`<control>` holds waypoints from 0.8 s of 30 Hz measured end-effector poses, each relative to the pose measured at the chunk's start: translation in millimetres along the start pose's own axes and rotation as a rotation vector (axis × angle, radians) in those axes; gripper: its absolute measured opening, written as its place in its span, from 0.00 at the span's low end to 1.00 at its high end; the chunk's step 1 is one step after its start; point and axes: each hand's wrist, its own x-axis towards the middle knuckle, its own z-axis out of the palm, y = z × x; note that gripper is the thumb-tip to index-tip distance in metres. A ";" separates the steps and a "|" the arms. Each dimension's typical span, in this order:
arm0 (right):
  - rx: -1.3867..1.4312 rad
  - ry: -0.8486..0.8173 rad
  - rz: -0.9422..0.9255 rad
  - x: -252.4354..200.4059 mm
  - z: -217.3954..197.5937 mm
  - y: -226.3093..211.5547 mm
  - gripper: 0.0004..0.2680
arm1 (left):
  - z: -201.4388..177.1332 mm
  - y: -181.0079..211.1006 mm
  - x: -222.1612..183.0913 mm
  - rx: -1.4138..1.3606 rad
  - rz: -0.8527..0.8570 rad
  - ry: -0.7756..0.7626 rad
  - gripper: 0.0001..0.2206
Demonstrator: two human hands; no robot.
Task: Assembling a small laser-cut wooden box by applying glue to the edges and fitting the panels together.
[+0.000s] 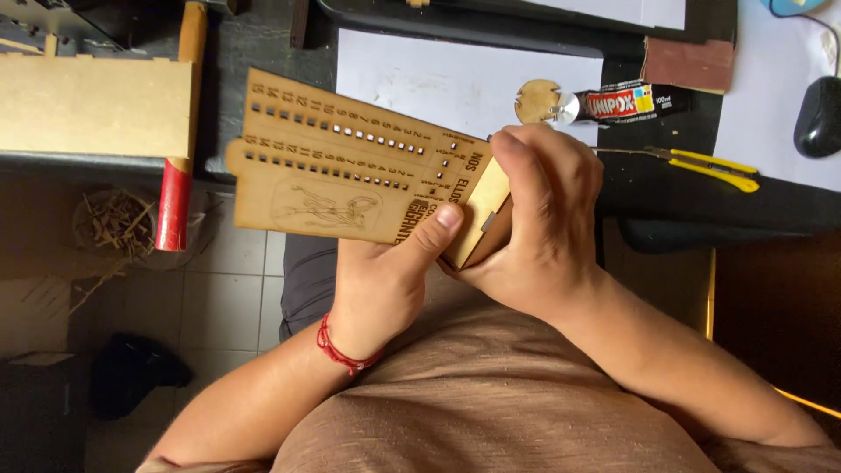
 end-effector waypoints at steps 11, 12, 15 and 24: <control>0.076 0.073 0.018 2.4 -0.9 -7.9 0.22 | 1.1 1.2 -9.9 0.125 0.118 0.021 0.12; 0.092 0.066 0.025 0.3 -1.4 -7.0 0.22 | 1.5 -1.7 -11.5 0.139 0.172 0.022 0.12; 0.120 0.078 0.041 -6.6 3.3 -4.0 0.22 | -1.3 5.0 -8.8 0.398 0.257 -0.046 0.02; 0.723 0.220 0.120 -37.3 14.5 4.5 0.48 | -18.6 29.2 12.4 0.727 0.750 -0.233 0.04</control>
